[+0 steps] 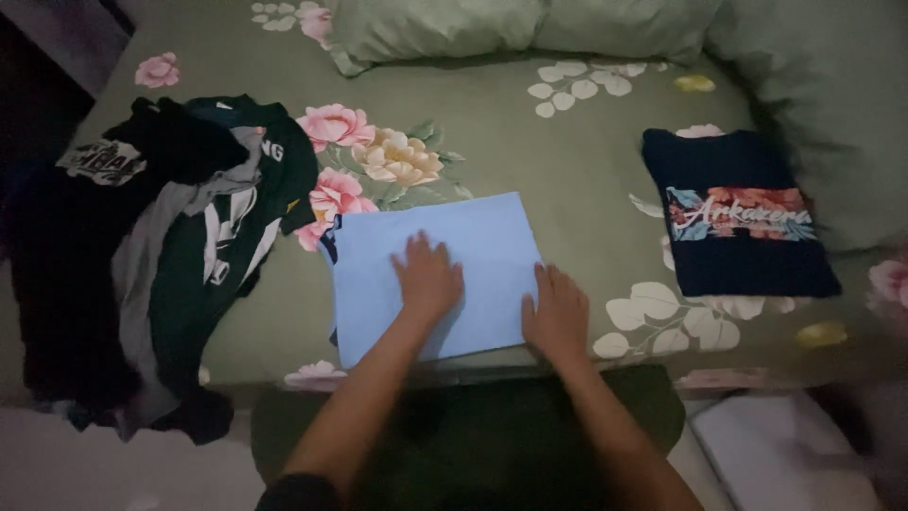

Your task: The person folds a light blue t-shirt on a bed, smoothing it and folding it into a compact rectangle. They then pick up a black t-shirt from a pile and begin to fold it as well.

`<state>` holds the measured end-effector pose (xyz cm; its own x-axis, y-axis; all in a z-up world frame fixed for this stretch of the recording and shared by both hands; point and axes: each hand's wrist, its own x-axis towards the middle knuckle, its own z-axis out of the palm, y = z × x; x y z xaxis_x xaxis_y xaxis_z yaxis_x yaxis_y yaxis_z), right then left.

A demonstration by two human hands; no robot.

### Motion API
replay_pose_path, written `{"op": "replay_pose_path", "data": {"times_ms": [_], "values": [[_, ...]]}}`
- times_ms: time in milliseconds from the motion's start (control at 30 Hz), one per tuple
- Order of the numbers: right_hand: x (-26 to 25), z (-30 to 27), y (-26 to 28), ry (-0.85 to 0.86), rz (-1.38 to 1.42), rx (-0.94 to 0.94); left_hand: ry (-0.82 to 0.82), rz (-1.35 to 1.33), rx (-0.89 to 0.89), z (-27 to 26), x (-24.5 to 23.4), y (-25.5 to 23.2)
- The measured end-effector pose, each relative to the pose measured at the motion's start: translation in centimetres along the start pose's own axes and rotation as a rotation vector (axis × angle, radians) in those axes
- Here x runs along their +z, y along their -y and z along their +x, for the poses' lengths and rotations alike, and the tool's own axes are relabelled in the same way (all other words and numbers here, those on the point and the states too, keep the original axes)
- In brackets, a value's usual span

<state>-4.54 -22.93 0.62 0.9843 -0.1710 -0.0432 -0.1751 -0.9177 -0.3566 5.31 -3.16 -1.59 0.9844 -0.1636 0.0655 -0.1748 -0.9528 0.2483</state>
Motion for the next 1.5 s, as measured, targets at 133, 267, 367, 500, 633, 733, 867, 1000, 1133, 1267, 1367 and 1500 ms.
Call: {"op": "replay_pose_path", "data": {"times_ms": [133, 267, 367, 500, 633, 733, 867, 1000, 1133, 1267, 1367, 1500], "values": [[0.8, 2.9, -1.6, -0.066, 0.059, 0.150, 0.017, 0.004, 0.319, 4.3, 0.6, -4.3], [3.2, 5.5, -3.5, -0.002, 0.213, 0.270, 0.142, 0.215, 0.747, 8.4, 3.7, -6.4], [0.5, 4.9, -2.2, 0.039, 0.244, 0.275, 0.164, 0.333, 0.857, 10.8, 6.3, -7.2], [-0.6, 4.1, -1.4, 0.089, 0.279, 0.261, 0.048, 0.422, 0.877, 11.7, 5.8, -8.0], [-1.7, 3.6, -0.7, 0.129, 0.313, 0.298, -0.006, 0.427, 0.870, 14.1, 7.0, -7.8], [-2.0, 3.1, -0.7, 0.190, 0.285, 0.303, -0.084, 0.481, 0.864, 15.0, 7.4, -7.0], [-2.3, 2.9, -0.7, 0.313, 0.255, 0.273, -0.101, 0.444, 0.807, 14.7, 6.0, -5.3], [-1.3, 3.2, -1.2, 0.381, 0.217, 0.240, -0.145, 0.419, 0.725, 16.8, 7.8, -2.6], [-3.4, 1.9, -0.3, 0.345, 0.314, 0.274, -0.222, 0.419, 0.737, 15.8, 5.5, -0.6], [-2.7, 5.2, -2.2, 0.272, 0.361, 0.222, -0.224, 0.347, 0.693, 16.3, 4.1, 2.4], [-3.0, 7.9, -2.9, 0.206, 0.401, 0.200, -0.227, 0.318, 0.610, 16.0, 1.3, 4.0], [-4.4, 12.0, -2.8, 0.093, 0.401, 0.147, -0.268, 0.306, 0.493, 16.6, -3.0, 5.2]]}}
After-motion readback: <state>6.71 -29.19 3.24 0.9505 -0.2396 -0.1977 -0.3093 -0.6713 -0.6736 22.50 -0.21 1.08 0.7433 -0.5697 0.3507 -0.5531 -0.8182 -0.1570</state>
